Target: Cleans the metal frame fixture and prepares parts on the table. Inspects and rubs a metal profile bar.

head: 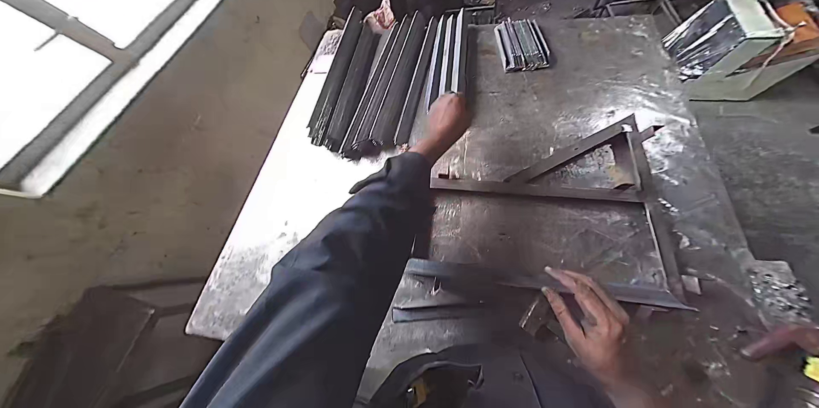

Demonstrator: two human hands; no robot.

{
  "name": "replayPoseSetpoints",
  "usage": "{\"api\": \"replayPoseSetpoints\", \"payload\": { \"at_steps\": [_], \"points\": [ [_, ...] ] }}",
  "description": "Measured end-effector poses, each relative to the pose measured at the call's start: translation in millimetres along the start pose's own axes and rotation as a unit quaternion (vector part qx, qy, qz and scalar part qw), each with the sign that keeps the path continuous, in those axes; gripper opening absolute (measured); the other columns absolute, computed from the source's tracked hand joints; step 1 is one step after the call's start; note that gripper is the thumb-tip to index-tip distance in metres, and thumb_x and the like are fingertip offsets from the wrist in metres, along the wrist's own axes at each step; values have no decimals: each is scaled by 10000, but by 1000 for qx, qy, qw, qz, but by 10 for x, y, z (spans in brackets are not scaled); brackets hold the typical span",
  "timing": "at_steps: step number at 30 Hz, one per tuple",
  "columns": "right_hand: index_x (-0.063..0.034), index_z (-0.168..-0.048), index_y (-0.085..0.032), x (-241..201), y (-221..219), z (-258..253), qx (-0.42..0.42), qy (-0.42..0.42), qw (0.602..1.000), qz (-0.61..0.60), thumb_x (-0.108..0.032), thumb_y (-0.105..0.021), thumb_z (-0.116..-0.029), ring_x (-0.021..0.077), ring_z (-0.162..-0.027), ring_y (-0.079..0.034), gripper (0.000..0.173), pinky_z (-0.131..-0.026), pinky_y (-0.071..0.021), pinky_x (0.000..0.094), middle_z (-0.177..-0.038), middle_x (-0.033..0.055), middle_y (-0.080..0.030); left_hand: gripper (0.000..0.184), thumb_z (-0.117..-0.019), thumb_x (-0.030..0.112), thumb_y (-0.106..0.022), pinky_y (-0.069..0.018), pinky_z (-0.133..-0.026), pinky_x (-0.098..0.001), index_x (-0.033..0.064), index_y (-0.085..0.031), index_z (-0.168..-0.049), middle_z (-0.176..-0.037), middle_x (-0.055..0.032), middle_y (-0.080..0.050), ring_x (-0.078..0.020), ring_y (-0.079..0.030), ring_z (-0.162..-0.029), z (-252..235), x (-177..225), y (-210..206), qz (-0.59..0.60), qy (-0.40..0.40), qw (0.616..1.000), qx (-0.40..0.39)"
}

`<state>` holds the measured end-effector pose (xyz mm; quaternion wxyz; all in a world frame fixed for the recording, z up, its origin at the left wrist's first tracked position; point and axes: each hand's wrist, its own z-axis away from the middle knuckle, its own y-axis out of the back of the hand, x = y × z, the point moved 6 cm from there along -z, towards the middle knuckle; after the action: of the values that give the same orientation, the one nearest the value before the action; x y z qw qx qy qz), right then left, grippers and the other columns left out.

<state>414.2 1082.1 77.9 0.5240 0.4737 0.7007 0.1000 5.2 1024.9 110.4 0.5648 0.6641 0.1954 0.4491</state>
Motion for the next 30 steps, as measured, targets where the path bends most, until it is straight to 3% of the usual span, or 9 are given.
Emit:
{"api": "replayPoseSetpoints", "payload": {
  "at_steps": [5, 9, 12, 16, 20, 22, 27, 29, 30],
  "points": [
    [-135, -1169, -740, -164, -138, 56, -32, 64, 997, 1, -354, -600, -1027, 124, -1041, -707, 296, -936, -561, 261, -1034, 48, -757, 545, -982, 404, -643, -513, -985, -641, -78, -649, -1238, -1420, -309, -533, -477, -585, -1253, -857, -138, -221, -106, 106, 989, -16],
    [-136, -1127, -749, -150, -144, 20, -41, 97, 994, 41, -368, -593, -1029, 128, -959, -721, 296, -888, -572, 264, -954, 29, -758, 416, -924, 271, -689, -497, -933, -691, -81, -668, -1145, -1281, -303, -632, -481, -603, -1224, -1035, -43, -227, -138, 143, 977, -72],
    [-140, -1140, -751, -160, -154, 15, -51, 100, 993, 45, -401, -581, -1034, 139, -938, -725, 329, -853, -582, 273, -943, 32, -758, 441, -896, 294, -724, -501, -947, -681, -80, -662, -1121, -1214, -290, -660, -446, -640, -1171, -1123, -249, -52, -20, 186, 981, -53],
    [-149, -1174, -744, -251, -96, -10, -83, 132, 986, 57, -417, -591, -1028, 157, -927, -721, 341, -852, -585, 299, -933, 32, -751, 387, -878, 213, -733, -540, -741, -433, -17, -620, -1168, -999, -132, -651, -214, -623, -824, -856, -538, 257, 267, 208, 941, 15],
    [-169, -1246, -719, -354, 265, -269, -75, 126, 983, 107, -333, -613, -1027, 228, -1056, -706, 293, -992, -551, 421, -1065, 74, -746, 198, -926, 182, -685, -555, -707, -312, 24, -662, -1043, -871, -23, -661, -73, -608, -725, -28, -184, 564, 271, 87, 958, -15],
    [-173, -1305, -695, -354, 511, -473, -43, 115, 979, 165, -311, -633, -1019, 275, -1187, -664, 323, -1047, -515, 473, -1203, 120, -721, 220, -998, 225, -645, -537, -723, -411, 13, -689, -1037, -860, -77, -662, -133, -599, -723, 437, 41, 612, 191, 26, 980, -48],
    [-191, -1546, -468, -172, 866, -1049, -50, 177, 934, 307, -460, -683, -952, 382, -1508, -336, 687, -1225, -238, 622, -1576, 233, -420, 221, -983, 332, -644, -611, -605, -277, 218, -786, -1108, -825, 81, -758, -15, -693, -667, 1304, 651, 824, 112, -249, 946, -176],
    [-193, -1548, -466, 37, 860, -1050, -109, 176, 934, 292, -514, -746, -862, 347, -1433, -459, 808, -1182, -343, 570, -1510, 191, -515, 224, -981, 384, -636, -582, -525, -220, 280, -803, -1087, -790, 117, -746, 3, -667, -615, 1542, 951, 785, 123, -359, 880, -286],
    [-168, -1469, -560, 131, 831, -961, -137, 174, 937, 270, -500, -772, -801, 326, -1220, -637, 775, -1019, -505, 543, -1304, 159, -666, 206, -984, 381, -636, -559, -524, -191, 282, -804, -1050, -771, 132, -731, 21, -650, -614, 1660, 1105, 759, 116, -390, 850, -336]
  ]
}}
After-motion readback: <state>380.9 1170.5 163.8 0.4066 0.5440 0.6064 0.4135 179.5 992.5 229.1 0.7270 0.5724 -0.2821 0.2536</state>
